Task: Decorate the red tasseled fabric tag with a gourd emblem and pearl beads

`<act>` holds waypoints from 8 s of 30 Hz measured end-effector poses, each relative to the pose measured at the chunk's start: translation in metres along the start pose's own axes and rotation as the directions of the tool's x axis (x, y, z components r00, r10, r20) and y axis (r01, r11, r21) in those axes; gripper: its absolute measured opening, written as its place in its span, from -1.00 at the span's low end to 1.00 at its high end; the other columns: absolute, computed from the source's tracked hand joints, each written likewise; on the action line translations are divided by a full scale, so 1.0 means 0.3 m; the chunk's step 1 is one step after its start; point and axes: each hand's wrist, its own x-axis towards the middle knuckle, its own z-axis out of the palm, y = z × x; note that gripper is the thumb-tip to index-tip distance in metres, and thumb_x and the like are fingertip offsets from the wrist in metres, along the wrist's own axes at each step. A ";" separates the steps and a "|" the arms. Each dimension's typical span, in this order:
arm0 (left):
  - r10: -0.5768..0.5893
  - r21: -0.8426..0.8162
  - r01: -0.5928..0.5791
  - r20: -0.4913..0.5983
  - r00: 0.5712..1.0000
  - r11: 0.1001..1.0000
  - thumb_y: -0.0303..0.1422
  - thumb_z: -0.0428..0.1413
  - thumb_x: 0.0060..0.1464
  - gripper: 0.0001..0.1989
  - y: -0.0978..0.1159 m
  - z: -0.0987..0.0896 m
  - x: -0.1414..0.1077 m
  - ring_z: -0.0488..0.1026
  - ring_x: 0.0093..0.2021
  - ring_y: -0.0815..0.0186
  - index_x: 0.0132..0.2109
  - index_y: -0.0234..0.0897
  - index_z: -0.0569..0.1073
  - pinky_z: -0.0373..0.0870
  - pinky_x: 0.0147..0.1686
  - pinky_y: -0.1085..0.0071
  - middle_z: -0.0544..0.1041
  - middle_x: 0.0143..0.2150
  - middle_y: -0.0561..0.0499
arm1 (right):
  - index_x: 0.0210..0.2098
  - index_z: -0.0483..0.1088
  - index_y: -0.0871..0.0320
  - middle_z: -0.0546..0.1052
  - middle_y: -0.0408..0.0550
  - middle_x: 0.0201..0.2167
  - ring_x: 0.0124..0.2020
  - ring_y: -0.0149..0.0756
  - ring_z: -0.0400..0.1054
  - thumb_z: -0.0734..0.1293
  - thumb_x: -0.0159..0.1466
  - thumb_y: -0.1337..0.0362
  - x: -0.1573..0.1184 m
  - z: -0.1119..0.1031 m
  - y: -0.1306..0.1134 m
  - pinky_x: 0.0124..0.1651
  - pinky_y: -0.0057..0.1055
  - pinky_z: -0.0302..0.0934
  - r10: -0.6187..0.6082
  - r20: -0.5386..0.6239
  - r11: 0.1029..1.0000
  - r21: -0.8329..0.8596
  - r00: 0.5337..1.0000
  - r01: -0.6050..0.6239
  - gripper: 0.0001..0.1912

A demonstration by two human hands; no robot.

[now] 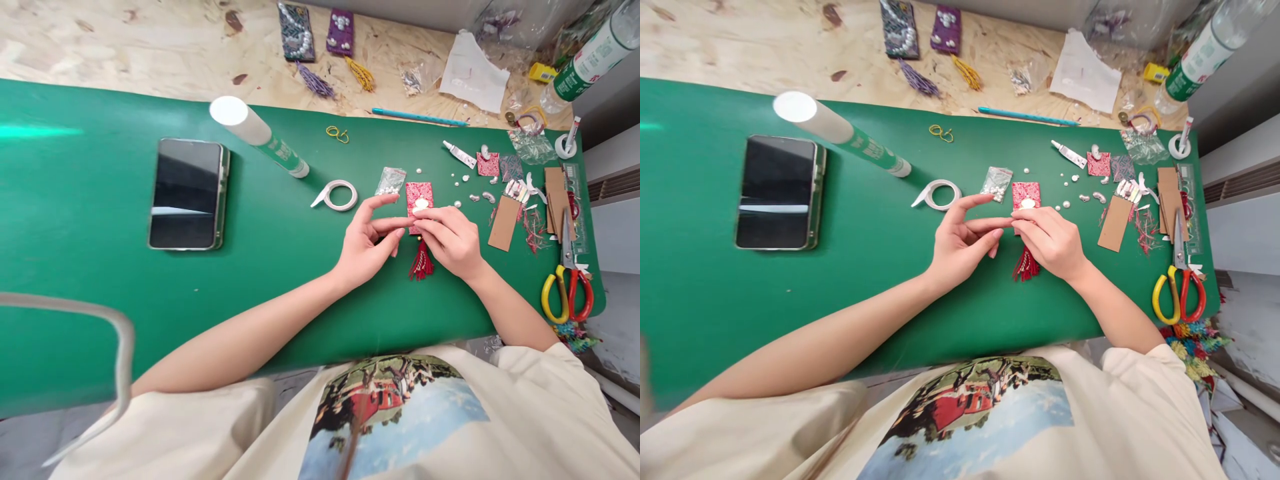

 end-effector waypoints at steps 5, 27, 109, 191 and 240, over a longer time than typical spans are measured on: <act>0.028 0.029 -0.028 0.004 1.000 0.999 -0.21 0.19 0.19 -0.56 -0.004 0.005 -0.003 0.34 -0.63 0.53 0.13 -0.18 0.23 0.37 -0.56 0.52 0.64 -0.18 -0.03 | -0.17 0.50 0.12 0.65 0.00 -0.20 -0.19 -0.29 0.53 0.31 0.34 0.44 -0.011 0.006 0.003 -0.16 -0.31 0.45 0.045 -0.019 0.998 0.051 0.999 -0.044 -0.85; 0.335 0.365 -0.277 -0.104 0.937 0.889 -0.54 0.09 0.13 -0.77 -0.005 -0.005 0.003 0.38 -0.54 0.52 -0.06 -0.25 0.40 0.31 -0.49 0.56 0.61 -0.23 0.01 | -0.36 0.49 0.10 0.53 0.09 -0.03 0.00 -0.12 0.41 0.34 0.29 0.37 -0.023 0.014 0.030 -0.01 -0.08 0.34 0.184 0.197 0.977 0.068 0.963 -0.201 -0.89; 0.592 0.601 -0.500 0.054 0.804 0.624 -0.65 0.00 0.11 -0.75 0.000 -0.016 0.060 0.42 -0.43 0.45 -0.17 -0.26 0.43 0.38 -0.43 0.52 0.56 -0.33 0.05 | -0.40 0.58 0.04 0.62 -0.09 -0.31 -0.25 -0.28 0.55 0.55 0.12 0.21 -0.011 -0.070 0.136 -0.21 -0.29 0.52 0.622 0.049 0.629 0.563 0.781 -0.536 -0.90; 0.328 0.746 -0.380 0.226 0.917 0.547 -0.49 0.06 0.17 -0.66 -0.026 -0.043 0.125 0.54 0.02 0.12 0.10 -0.24 0.28 0.26 0.05 0.12 0.68 -0.14 -0.01 | -0.36 0.53 0.06 0.62 -0.07 -0.37 -0.33 -0.29 0.50 0.38 0.28 0.22 0.010 -0.014 0.167 -0.22 -0.32 0.41 0.317 0.119 0.927 0.171 0.941 -0.334 -0.90; 0.304 0.759 -0.374 0.241 0.922 0.533 -0.50 0.04 0.20 -0.72 -0.012 -0.041 0.122 0.49 -0.02 0.16 0.06 -0.27 0.36 0.23 0.06 0.15 0.67 -0.13 0.02 | -0.20 0.51 0.07 0.68 -0.06 -0.25 -0.21 -0.18 0.54 0.35 0.29 0.30 -0.001 -0.020 0.163 -0.10 -0.19 0.29 0.179 0.189 0.976 0.093 0.966 -0.199 -0.89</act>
